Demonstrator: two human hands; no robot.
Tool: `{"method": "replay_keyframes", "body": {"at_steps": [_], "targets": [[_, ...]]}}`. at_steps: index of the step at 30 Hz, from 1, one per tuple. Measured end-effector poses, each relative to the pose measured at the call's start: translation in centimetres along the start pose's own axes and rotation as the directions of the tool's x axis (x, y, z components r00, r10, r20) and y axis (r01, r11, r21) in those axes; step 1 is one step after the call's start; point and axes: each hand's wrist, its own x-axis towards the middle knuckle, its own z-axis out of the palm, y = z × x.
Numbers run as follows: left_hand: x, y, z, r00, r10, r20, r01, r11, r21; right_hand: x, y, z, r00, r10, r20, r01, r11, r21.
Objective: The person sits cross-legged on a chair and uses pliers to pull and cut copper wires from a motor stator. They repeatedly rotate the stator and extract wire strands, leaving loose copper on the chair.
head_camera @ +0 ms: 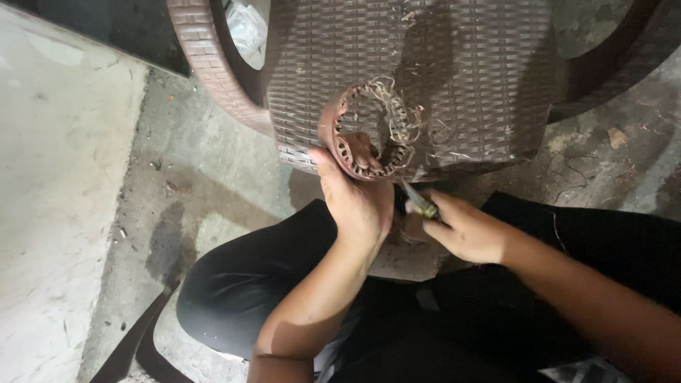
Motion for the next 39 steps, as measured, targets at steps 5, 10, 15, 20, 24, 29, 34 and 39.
{"method": "replay_keyframes", "body": {"at_steps": [5, 10, 15, 20, 24, 29, 34, 39], "targets": [[-1.3, -0.1, 1.9, 0.997, -0.051, -0.053, 0.049, 0.998, -0.037, 2.5, 1.0, 2.2, 0.9, -0.212, -0.38, 0.235, 0.972, 0.013], [-2.9, 0.6, 4.6, 0.977, -0.165, -0.136, 0.144, 0.978, -0.149, 2.9, 0.6, 2.4, 0.893, -0.224, -0.391, 0.249, 0.968, 0.013], [-3.7, 1.0, 5.8, 0.968, -0.247, -0.051, 0.228, 0.943, -0.241, 4.3, 0.9, 2.3, 0.879, -0.371, -0.301, 0.379, 0.925, -0.034], [-4.5, 1.0, 5.8, 0.934, -0.341, -0.11, 0.3, 0.911, -0.283, 5.3, 1.5, 1.4, 0.913, -0.338, -0.228, 0.387, 0.894, 0.226], [-5.0, 1.0, 5.8, 0.926, -0.359, -0.114, 0.322, 0.912, -0.256, 6.1, 2.1, 0.0, 0.935, -0.344, -0.082, 0.353, 0.89, 0.288], [-5.0, 0.8, 5.8, 0.927, -0.361, -0.103, 0.323, 0.906, -0.273, 6.0, 2.5, -0.3, 0.934, -0.358, -0.018, 0.327, 0.829, 0.453], [-5.1, 0.6, 5.8, 0.92, -0.372, -0.125, 0.33, 0.906, -0.264, 6.0, 1.6, -0.3, 0.842, -0.531, -0.097, 0.374, 0.443, 0.815], [-5.1, 0.5, 6.0, 0.923, -0.376, -0.08, 0.341, 0.898, -0.277, 6.0, 1.1, -0.6, 0.902, -0.426, -0.074, 0.166, 0.184, 0.969]]}}
